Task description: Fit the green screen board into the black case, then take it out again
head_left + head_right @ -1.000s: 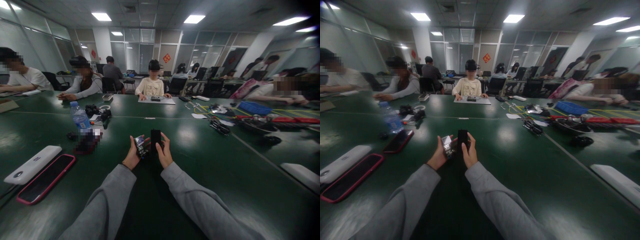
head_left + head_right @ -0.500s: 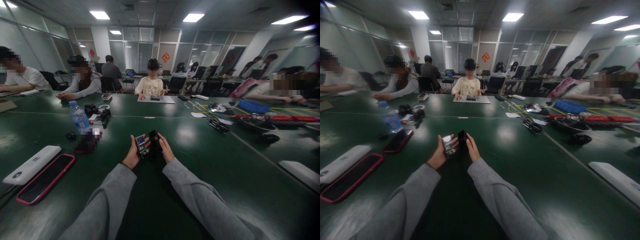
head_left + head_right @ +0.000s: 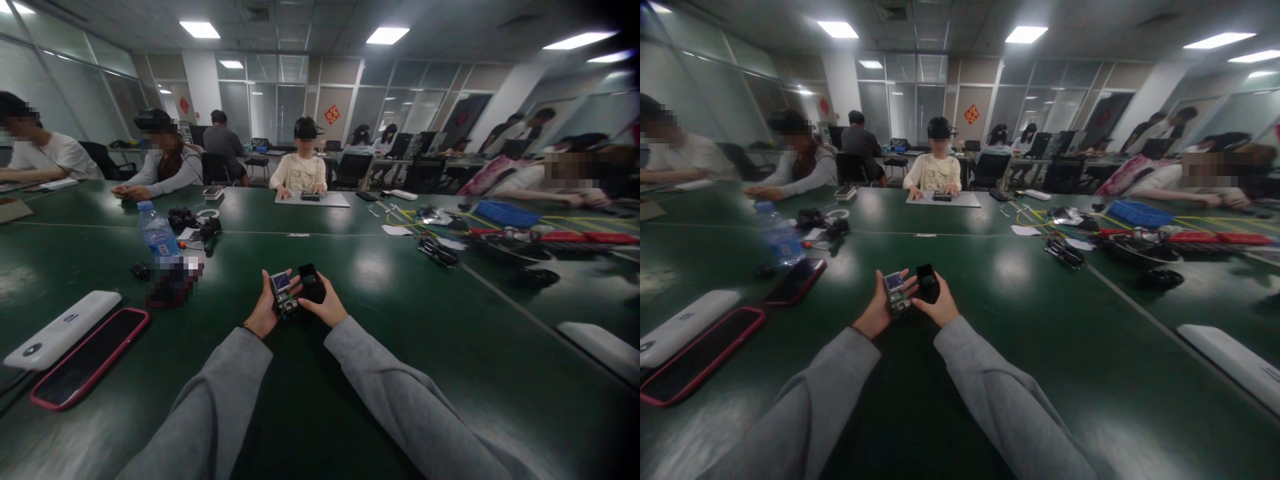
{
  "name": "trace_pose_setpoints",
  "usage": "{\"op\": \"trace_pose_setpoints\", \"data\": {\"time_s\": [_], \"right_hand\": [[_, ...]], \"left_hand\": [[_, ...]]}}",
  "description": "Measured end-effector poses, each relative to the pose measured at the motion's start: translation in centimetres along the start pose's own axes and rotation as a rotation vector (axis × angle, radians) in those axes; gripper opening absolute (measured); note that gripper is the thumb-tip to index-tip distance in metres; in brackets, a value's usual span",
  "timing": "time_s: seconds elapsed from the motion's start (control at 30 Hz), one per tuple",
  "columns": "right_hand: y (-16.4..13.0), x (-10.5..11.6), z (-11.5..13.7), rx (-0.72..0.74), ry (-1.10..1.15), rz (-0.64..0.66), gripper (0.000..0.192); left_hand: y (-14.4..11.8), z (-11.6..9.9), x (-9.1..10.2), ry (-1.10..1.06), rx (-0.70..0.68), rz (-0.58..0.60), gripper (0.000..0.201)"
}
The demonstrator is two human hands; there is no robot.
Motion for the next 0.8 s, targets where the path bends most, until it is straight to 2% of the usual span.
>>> {"op": "trace_pose_setpoints", "data": {"time_s": [0.1,0.2,0.27,0.4,0.47,0.53,0.67,0.8], "right_hand": [[-0.2,0.4,-0.2,-0.083,-0.008,-0.021,0.071],[-0.5,1.7,-0.2,-0.175,-0.083,-0.103,0.057],[-0.5,2.7,0.2,-0.184,-0.13,-0.128,0.054],[-0.6,6.4,-0.1,-0.191,-0.232,-0.209,0.053],[-0.7,9.6,-1.3,-0.217,-0.291,-0.281,0.056],[-0.9,13.6,-2.8,-0.246,-0.368,-0.375,0.059],[-2.2,23.6,-6.4,-0.351,-0.571,-0.597,0.062],[-5.2,33.6,-9.7,-0.473,-0.74,-0.816,0.063]], "left_hand": [[-0.1,0.1,-0.2,0.015,0.006,0.015,0.067],[-0.3,0.2,-0.3,0.022,0.015,0.018,0.067],[-0.3,0.2,-0.4,0.025,0.023,0.019,0.067],[-0.2,0.1,-0.5,0.005,0.041,0.017,0.069],[-0.2,0.0,-0.5,-0.01,0.047,0.009,0.069],[-0.2,-0.1,-0.5,-0.022,0.051,-0.001,0.07],[-0.2,-0.3,-0.5,-0.04,0.049,-0.001,0.069],[-0.1,-0.4,-0.4,-0.051,0.039,0.011,0.07]]}}
Point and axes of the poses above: each hand's wrist, its own y-axis towards the middle knuckle, its own x-axis out of the back of the hand, z = x × y, the point moved 9 cm from there along y, towards the middle knuckle, and after that the axes turned 1 degree about y, right-handed, at the moved point
